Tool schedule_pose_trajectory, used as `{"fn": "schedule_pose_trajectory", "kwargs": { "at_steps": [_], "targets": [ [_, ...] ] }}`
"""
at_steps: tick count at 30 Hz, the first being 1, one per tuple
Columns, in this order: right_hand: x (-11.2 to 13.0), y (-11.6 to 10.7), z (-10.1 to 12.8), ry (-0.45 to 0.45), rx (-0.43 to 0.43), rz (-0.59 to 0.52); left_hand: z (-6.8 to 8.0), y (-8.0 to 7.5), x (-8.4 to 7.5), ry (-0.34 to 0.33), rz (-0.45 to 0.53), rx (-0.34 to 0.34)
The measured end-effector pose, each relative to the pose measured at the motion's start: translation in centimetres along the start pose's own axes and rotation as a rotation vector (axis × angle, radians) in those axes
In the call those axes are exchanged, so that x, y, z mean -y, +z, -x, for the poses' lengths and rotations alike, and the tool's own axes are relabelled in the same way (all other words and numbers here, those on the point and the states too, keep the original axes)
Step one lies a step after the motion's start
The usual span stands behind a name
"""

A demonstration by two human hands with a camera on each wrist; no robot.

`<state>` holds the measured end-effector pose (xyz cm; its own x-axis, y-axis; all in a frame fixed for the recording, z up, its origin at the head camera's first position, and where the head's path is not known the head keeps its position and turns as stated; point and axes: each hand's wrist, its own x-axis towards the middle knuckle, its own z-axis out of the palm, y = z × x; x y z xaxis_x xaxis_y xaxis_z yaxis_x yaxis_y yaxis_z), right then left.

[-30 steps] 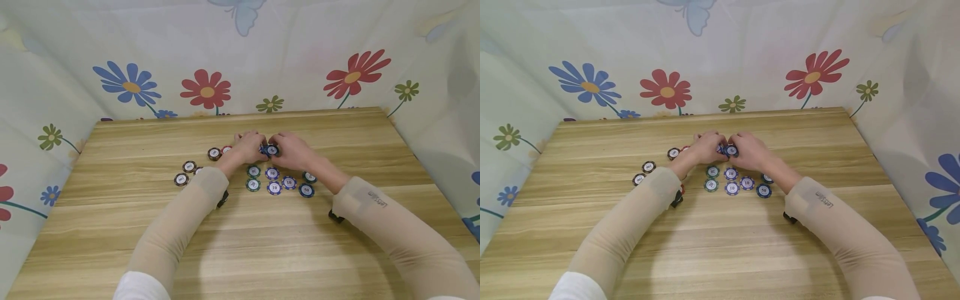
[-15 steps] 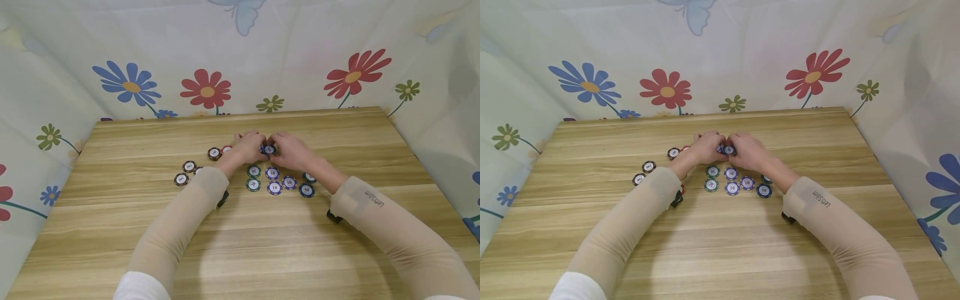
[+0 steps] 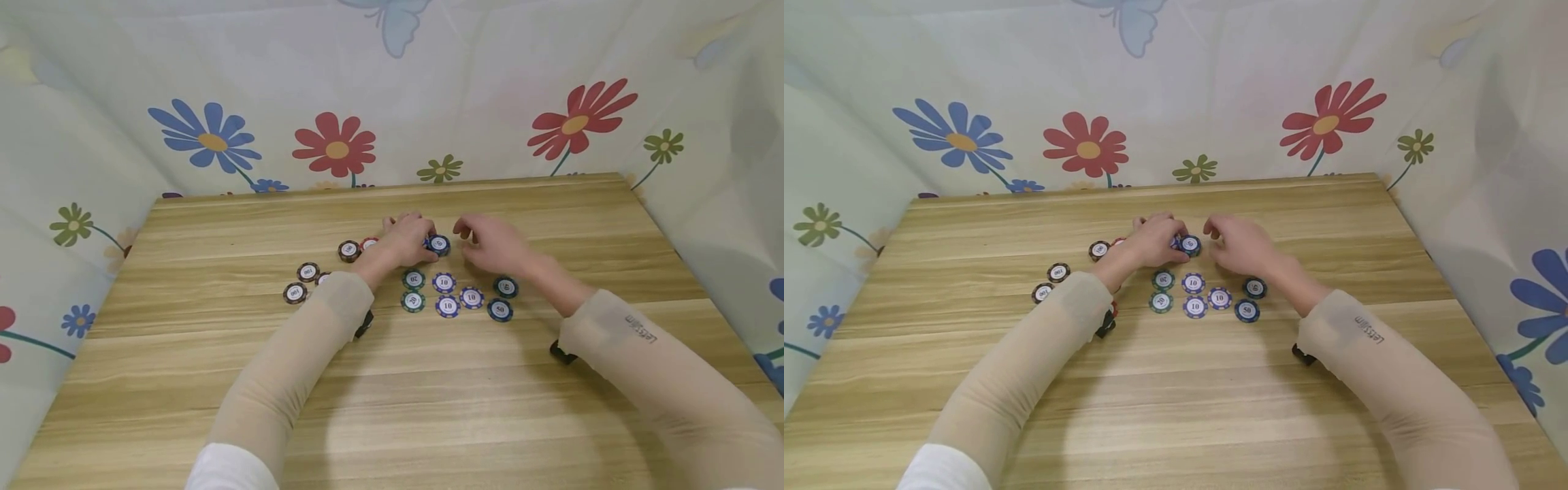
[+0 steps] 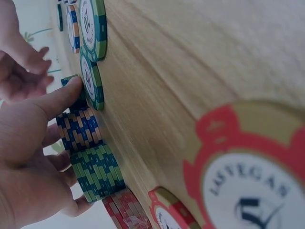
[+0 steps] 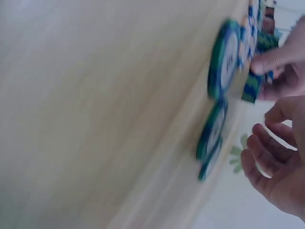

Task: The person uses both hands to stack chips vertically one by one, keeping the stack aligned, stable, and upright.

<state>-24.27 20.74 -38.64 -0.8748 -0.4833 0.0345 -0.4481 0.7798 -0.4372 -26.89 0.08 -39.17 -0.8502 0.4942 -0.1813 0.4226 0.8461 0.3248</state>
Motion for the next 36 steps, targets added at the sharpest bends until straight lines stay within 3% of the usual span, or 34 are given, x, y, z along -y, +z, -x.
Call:
{"fn": "schedule_pose_trajectory", "kwargs": {
  "at_steps": [3,9,15,22,36],
  "targets": [
    [-1.1,-0.8,0.9,0.035,0.021,0.011,0.0,0.0,0.0,0.002,0.003,-0.003],
    [-3.1,-1.5,2.2,0.022,0.068,0.061,0.1,0.0,-0.2,0.004,-0.003,-0.006],
    [-3.8,-2.4,3.3,0.063,0.151,0.066,0.1,0.1,-0.2,0.007,-0.007,-0.019],
    [-4.3,-3.0,3.9,0.050,0.247,0.063,0.1,0.1,-0.2,0.009,-0.013,-0.016],
    [-4.7,-3.0,4.0,-0.004,0.249,0.059,0.3,-0.2,-0.1,0.020,-0.010,-0.015]
  ]
}}
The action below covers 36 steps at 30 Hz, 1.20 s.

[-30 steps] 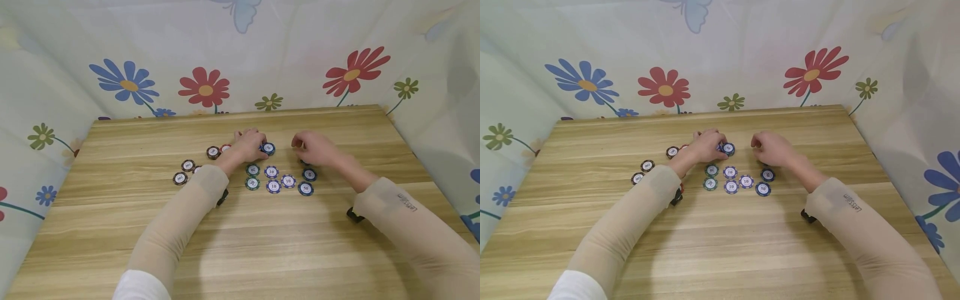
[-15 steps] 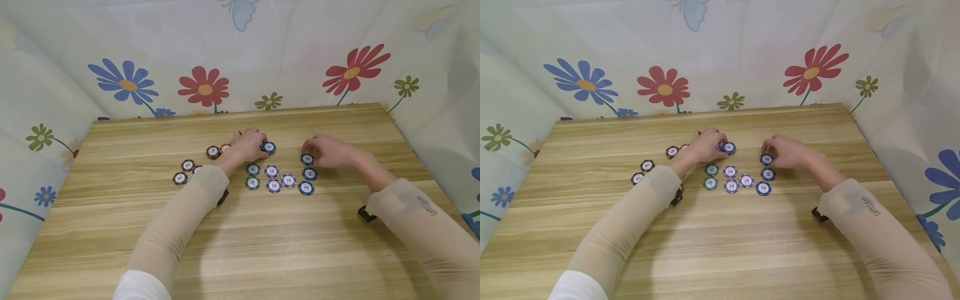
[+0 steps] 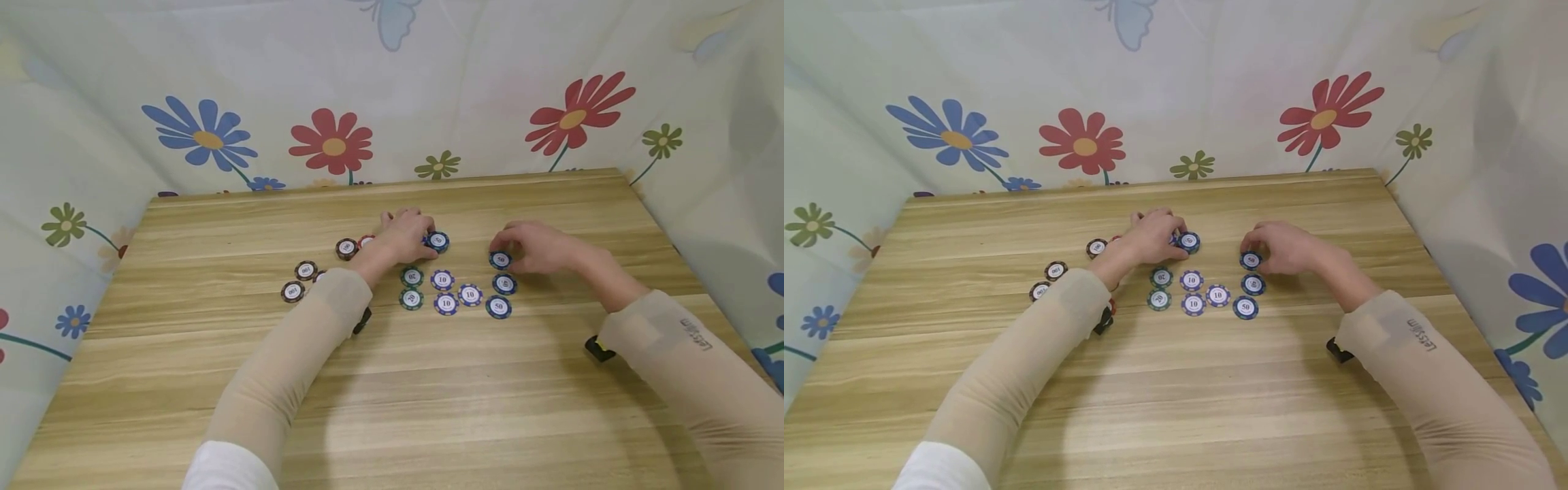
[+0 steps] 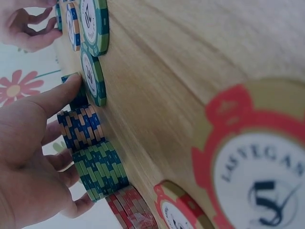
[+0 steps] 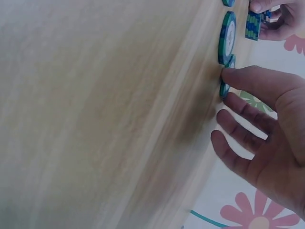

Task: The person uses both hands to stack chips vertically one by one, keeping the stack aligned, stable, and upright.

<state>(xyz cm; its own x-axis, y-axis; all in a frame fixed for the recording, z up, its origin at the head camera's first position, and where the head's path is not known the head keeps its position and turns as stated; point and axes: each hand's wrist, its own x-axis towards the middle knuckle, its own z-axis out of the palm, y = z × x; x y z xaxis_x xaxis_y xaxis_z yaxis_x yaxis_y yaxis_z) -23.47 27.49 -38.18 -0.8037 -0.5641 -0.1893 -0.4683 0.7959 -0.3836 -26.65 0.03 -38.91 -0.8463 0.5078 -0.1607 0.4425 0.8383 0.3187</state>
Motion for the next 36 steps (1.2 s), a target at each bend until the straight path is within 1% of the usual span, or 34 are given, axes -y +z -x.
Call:
{"fn": "schedule_pose_trajectory", "kwargs": {
  "at_steps": [9,15,20,24,30,36],
  "targets": [
    [0.1,0.4,-0.4,0.026,-0.023,0.035,0.0,-0.1,-0.1,0.002,0.001,0.009],
    [0.7,0.1,-1.0,0.035,-0.101,0.020,-0.1,0.1,-0.1,-0.002,0.002,0.003],
    [1.6,-0.2,-1.6,0.064,-0.134,0.020,-0.1,0.1,0.0,-0.006,0.001,0.000],
    [2.7,-0.3,-2.2,0.068,-0.154,0.033,0.0,0.1,0.0,-0.007,-0.008,0.000],
    [4.2,0.2,-3.4,0.089,-0.172,0.042,-0.1,0.1,-0.2,-0.008,-0.017,0.004],
    [5.6,0.7,-5.2,0.032,-0.165,0.093,-0.1,0.1,-0.1,-0.016,-0.021,0.003]
  ]
}}
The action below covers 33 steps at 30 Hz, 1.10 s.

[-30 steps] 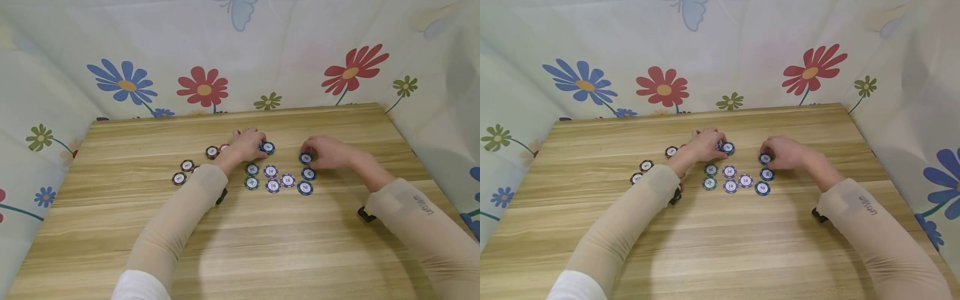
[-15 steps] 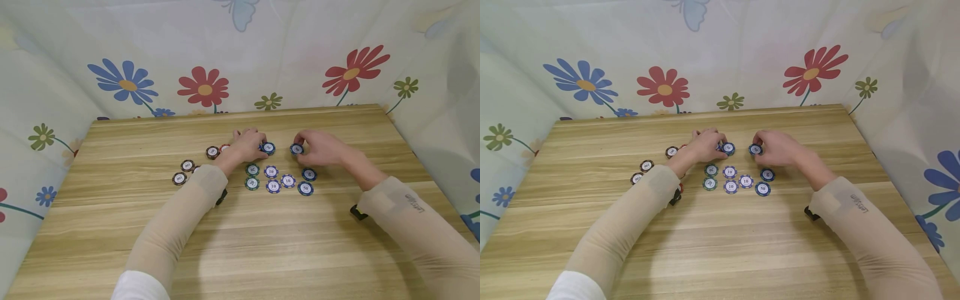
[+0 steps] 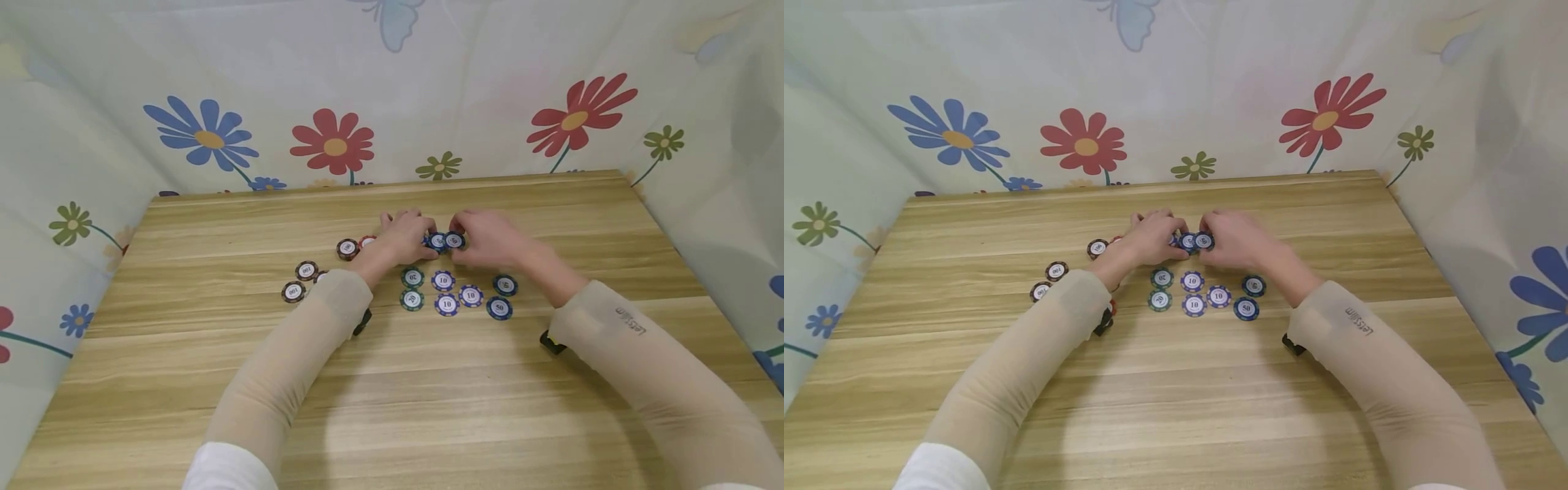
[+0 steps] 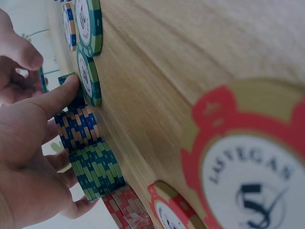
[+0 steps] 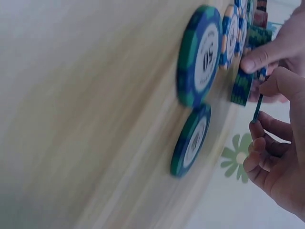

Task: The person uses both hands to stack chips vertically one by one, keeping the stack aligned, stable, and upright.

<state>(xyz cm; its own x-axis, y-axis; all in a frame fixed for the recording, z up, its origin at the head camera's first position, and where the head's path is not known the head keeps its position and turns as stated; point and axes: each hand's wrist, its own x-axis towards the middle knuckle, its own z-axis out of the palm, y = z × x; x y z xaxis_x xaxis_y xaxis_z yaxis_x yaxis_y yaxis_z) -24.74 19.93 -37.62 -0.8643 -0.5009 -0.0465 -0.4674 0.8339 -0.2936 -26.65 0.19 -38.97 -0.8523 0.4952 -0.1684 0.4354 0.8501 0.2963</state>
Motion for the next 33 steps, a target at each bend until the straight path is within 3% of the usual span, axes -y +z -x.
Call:
{"fn": "schedule_pose_trajectory", "kwargs": {
  "at_steps": [6,33],
  "targets": [
    [0.6,0.9,-1.1,-0.058,-0.028,0.024,-0.1,0.0,0.0,0.004,-0.014,0.003],
    [1.3,1.7,-1.6,-0.040,-0.063,0.013,0.0,-0.1,0.0,0.001,-0.008,-0.008]
  ]
}}
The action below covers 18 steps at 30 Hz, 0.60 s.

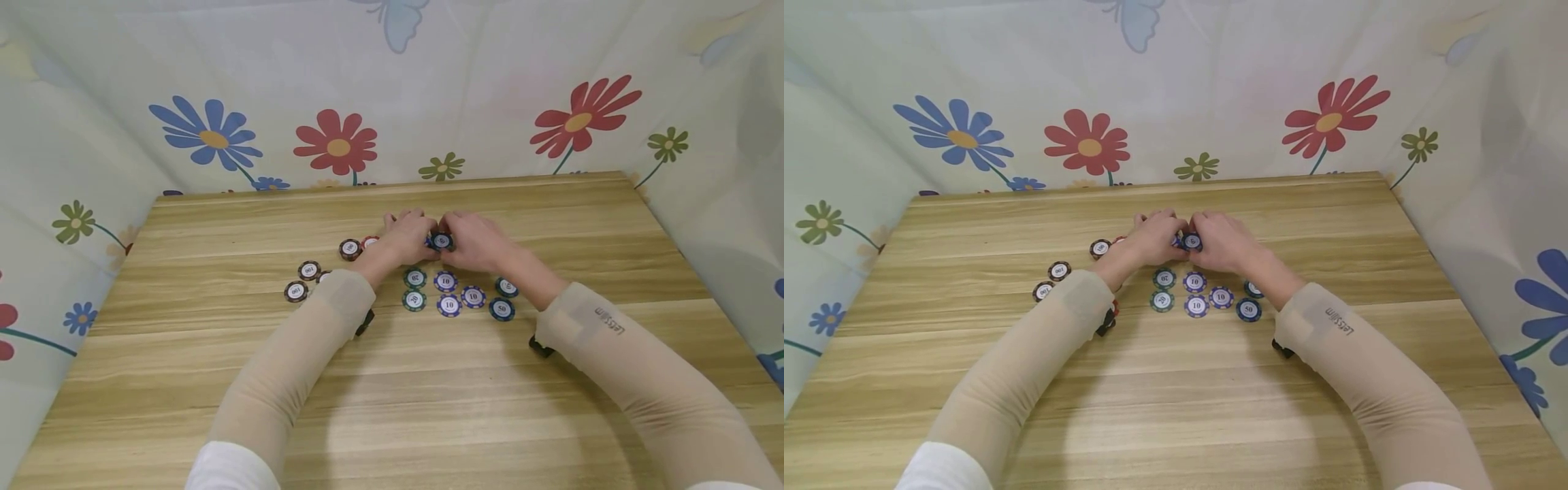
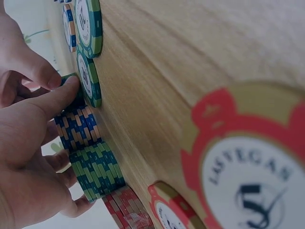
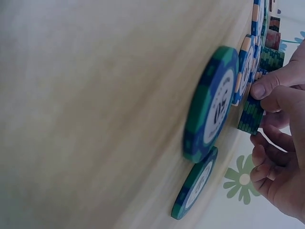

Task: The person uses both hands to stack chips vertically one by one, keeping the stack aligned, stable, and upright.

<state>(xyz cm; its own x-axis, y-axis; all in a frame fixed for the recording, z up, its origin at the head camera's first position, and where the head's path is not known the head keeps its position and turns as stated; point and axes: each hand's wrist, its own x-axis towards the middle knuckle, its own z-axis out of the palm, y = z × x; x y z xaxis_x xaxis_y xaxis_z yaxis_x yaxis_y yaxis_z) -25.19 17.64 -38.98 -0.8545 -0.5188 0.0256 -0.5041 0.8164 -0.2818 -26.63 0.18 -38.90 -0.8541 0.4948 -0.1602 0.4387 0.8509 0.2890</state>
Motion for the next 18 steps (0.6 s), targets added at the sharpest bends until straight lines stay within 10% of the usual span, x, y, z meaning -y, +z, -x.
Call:
{"fn": "schedule_pose_trajectory", "kwargs": {
  "at_steps": [18],
  "targets": [
    [-2.2,-1.8,3.4,0.079,0.042,-0.083,0.2,-0.1,-0.1,0.009,0.002,0.013]
  ]
}}
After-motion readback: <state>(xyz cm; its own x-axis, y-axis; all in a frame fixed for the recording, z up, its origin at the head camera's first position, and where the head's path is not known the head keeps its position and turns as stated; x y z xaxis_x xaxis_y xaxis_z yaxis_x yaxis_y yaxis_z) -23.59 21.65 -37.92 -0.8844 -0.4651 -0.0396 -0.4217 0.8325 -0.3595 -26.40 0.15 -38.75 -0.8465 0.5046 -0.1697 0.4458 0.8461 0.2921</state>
